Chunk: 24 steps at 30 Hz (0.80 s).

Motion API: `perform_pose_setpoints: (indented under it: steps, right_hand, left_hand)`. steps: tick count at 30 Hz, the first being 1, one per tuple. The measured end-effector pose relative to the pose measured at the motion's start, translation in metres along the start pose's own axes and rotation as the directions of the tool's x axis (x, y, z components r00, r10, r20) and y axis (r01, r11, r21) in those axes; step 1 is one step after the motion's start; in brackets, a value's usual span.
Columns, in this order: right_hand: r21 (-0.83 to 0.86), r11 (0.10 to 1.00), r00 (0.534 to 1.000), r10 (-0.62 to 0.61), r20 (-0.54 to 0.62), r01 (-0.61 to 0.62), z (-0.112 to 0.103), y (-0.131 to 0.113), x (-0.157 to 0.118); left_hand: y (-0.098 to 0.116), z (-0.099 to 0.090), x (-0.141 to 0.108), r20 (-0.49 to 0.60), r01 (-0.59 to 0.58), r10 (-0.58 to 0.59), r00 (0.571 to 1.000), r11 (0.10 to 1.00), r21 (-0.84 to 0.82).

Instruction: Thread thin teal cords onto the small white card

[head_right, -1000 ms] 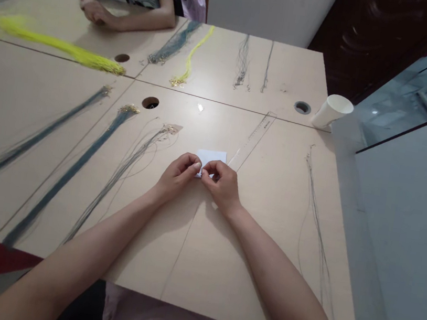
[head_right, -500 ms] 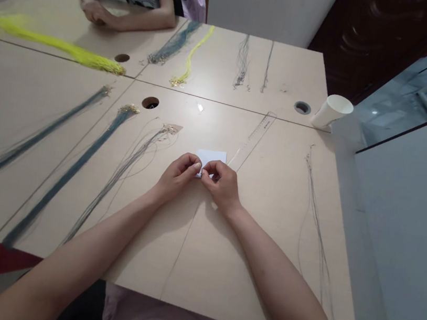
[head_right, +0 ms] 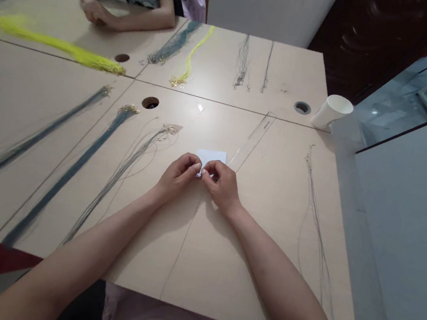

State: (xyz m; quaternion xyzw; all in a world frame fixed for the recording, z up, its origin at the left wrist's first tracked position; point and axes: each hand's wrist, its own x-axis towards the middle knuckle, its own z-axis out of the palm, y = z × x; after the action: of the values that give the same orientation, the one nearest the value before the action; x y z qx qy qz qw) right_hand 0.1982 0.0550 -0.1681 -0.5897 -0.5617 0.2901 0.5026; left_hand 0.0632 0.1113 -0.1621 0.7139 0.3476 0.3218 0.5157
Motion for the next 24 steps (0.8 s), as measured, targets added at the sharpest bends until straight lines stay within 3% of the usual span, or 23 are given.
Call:
perform_pose_setpoints:
  steps: [24]
  right_hand:
    - [-0.003,1.000,0.999,0.018,-0.039,-0.018,0.0015,0.0017,0.0000]
  left_hand:
    - [-0.0021,0.0000,0.0002,-0.014,0.019,-0.019,1.000,0.999,-0.028]
